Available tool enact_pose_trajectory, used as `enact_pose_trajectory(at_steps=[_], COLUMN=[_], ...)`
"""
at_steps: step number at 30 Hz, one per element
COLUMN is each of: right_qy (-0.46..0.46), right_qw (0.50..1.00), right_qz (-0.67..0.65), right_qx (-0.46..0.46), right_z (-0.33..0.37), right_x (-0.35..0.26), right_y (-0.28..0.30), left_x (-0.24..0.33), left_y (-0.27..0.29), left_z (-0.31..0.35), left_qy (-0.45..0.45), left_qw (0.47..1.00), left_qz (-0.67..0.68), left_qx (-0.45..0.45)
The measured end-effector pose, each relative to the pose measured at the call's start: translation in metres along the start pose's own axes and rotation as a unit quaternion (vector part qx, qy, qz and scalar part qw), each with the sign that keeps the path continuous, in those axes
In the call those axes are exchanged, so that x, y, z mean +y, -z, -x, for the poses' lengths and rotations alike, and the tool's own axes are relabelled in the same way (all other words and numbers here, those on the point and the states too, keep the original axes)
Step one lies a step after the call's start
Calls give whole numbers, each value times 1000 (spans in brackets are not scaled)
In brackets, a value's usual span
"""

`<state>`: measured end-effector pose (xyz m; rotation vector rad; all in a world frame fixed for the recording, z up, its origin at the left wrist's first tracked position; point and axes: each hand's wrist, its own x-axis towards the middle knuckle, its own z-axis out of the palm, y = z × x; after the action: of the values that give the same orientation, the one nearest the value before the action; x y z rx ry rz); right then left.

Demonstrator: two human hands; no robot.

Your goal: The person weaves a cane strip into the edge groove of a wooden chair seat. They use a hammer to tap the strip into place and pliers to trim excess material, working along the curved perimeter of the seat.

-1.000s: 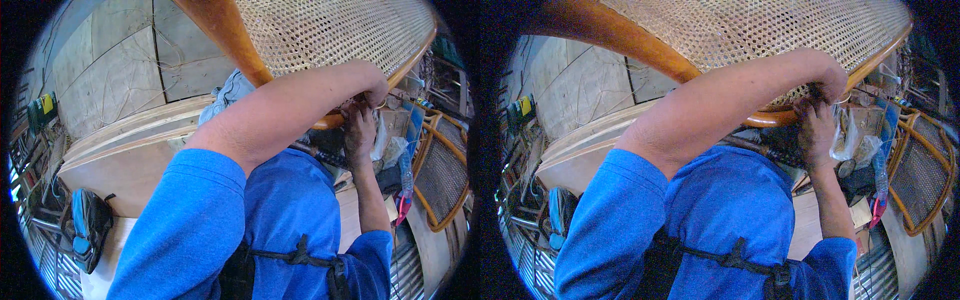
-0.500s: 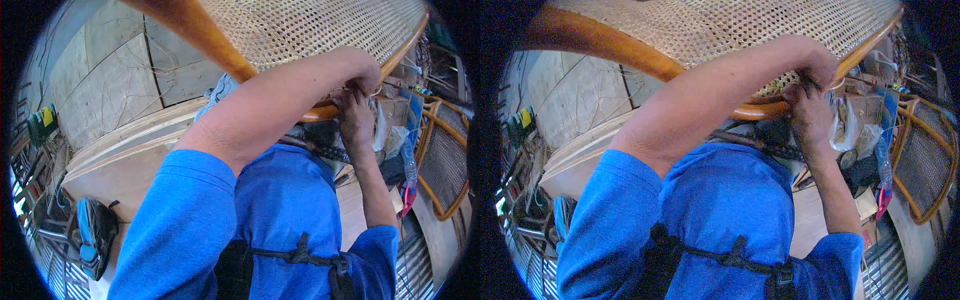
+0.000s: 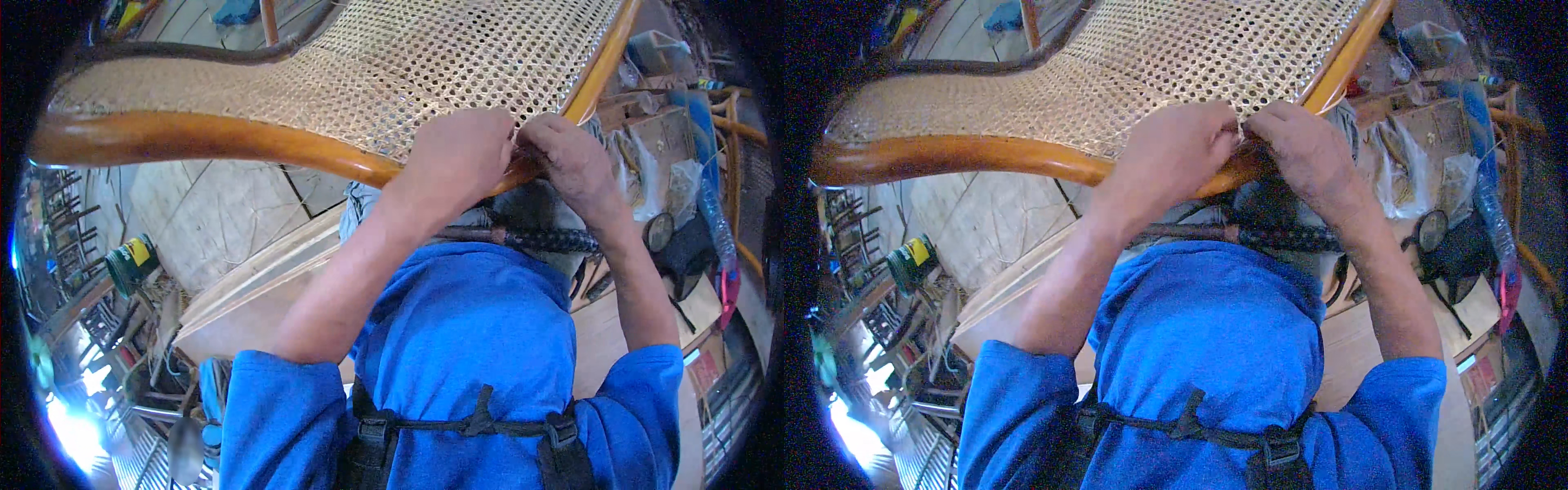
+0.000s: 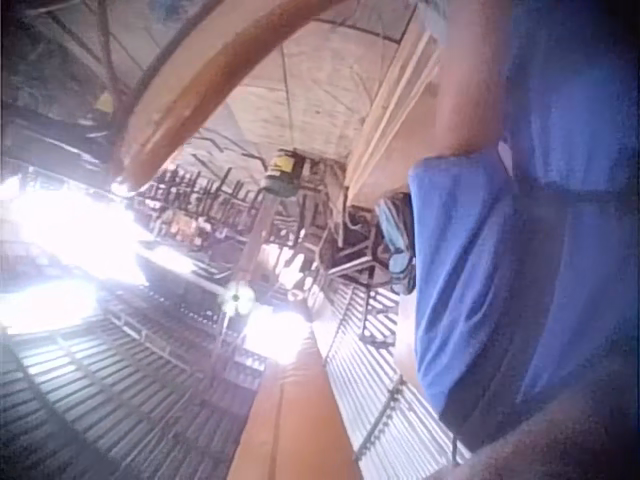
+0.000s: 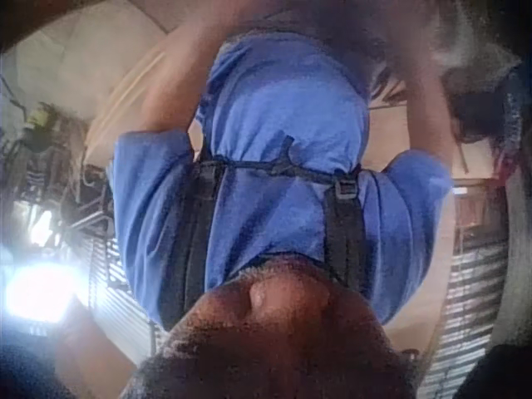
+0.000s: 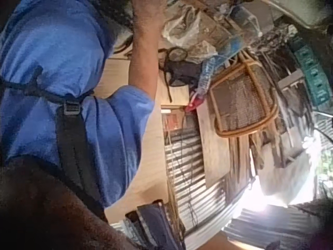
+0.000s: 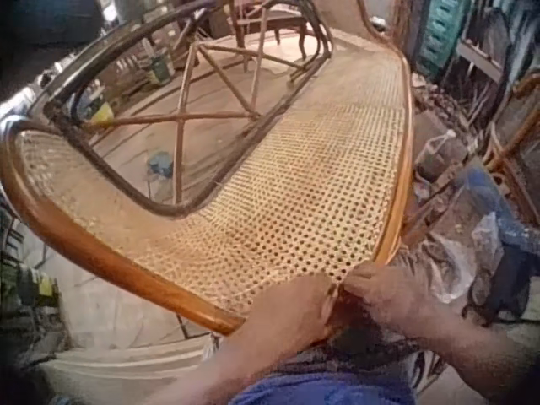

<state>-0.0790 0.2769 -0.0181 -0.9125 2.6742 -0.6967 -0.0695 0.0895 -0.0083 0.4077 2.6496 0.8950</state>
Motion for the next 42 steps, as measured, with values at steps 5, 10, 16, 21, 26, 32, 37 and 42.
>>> enact_pose_trajectory(at_steps=[5,10,16,21,26,32,37,42], right_qy=[-3,-38,-71,-200,-237,-260,-260,-265], right_qw=[994,984,973,881,767,704,707,724], right_qz=[-79,-87,-150,-407,-573,-641,-637,-614], right_qx=[81,151,159,137,163,160,164,168], right_z=[6,13,16,20,28,38,41,46], right_x=[10,13,16,4,-6,-20,-27,-35], right_y=[-2,4,4,11,-2,-8,-10,-11], left_x=[6,14,15,30,51,45,45,45], left_y=[-8,-11,-17,-10,-8,-14,-7,-5], left_z=[11,8,6,7,5,9,16,23], left_qy=[35,41,52,123,55,-22,-6,75], left_qw=[999,999,998,976,977,984,987,955], left_qz=[2,-18,23,176,196,166,155,286], left_qx=[14,24,31,27,62,67,45,-12])
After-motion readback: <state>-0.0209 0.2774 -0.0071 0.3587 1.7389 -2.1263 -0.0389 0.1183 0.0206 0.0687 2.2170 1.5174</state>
